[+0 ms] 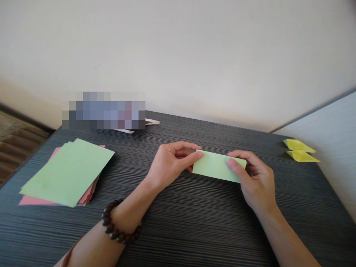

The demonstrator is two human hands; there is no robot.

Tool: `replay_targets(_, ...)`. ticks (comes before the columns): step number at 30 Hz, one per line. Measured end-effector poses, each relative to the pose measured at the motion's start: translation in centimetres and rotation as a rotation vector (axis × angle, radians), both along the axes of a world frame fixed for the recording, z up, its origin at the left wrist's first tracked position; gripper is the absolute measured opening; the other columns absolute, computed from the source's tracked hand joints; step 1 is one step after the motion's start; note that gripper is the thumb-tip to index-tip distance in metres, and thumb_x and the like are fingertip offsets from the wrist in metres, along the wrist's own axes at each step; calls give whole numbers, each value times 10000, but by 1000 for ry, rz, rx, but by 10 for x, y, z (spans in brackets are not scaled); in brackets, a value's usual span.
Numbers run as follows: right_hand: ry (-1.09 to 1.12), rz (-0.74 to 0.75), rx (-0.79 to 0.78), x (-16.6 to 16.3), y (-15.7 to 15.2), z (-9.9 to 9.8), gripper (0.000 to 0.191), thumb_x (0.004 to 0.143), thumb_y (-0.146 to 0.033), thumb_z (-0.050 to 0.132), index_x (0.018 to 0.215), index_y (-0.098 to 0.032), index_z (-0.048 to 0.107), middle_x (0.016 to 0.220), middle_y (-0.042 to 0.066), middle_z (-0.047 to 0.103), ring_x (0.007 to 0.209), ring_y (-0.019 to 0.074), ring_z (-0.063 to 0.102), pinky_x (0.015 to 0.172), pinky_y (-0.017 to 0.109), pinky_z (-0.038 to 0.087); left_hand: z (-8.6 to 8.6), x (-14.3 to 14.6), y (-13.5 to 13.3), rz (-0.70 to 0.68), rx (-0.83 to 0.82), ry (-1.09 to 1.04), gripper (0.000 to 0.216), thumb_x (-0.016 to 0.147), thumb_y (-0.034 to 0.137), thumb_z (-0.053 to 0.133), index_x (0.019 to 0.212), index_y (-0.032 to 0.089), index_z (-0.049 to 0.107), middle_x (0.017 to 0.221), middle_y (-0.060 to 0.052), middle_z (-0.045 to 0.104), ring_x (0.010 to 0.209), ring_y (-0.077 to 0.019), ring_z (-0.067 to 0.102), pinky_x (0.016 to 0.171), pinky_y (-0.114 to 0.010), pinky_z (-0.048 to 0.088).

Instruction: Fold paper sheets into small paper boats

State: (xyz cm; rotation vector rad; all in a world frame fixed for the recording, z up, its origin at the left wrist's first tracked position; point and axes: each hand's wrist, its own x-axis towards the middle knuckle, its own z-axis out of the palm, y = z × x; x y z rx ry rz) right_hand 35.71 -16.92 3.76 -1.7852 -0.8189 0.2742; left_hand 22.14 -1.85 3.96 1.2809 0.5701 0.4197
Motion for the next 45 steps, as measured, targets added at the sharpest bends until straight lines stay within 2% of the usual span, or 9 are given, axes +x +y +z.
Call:
replay_targets(27, -14, -5, 19, 1, 0, -2, 93, 760, -294, 684, 841, -250, 664, 740, -31, 630, 551, 67, 510, 461, 160, 402, 1, 0, 0, -3, -6, -32, 235, 717, 294, 736, 890, 141, 699, 732, -8, 714, 586, -73, 601, 533, -143, 516)
replay_targets(36, -29, -4, 19, -1, 0, -2, 99, 770, -287, 678, 858, -248, 656, 783, -19, 635, 585, 82, 525, 486, 180, 422, 2, -1, 2, 4, 46, 53, 310, 718, 321, 732, 975, 153, 695, 755, -19, 733, 596, -90, 628, 582, -168, 535)
replay_targets(45, -102, -12, -7, 0, 0, -1, 124, 754, -315, 681, 846, -237, 651, 751, 4, 630, 545, 109, 517, 451, 229, 428, 2, -1, 3, -16, 27, 81, 270, 714, 352, 725, 877, 137, 712, 807, -43, 739, 687, -138, 673, 665, -228, 567)
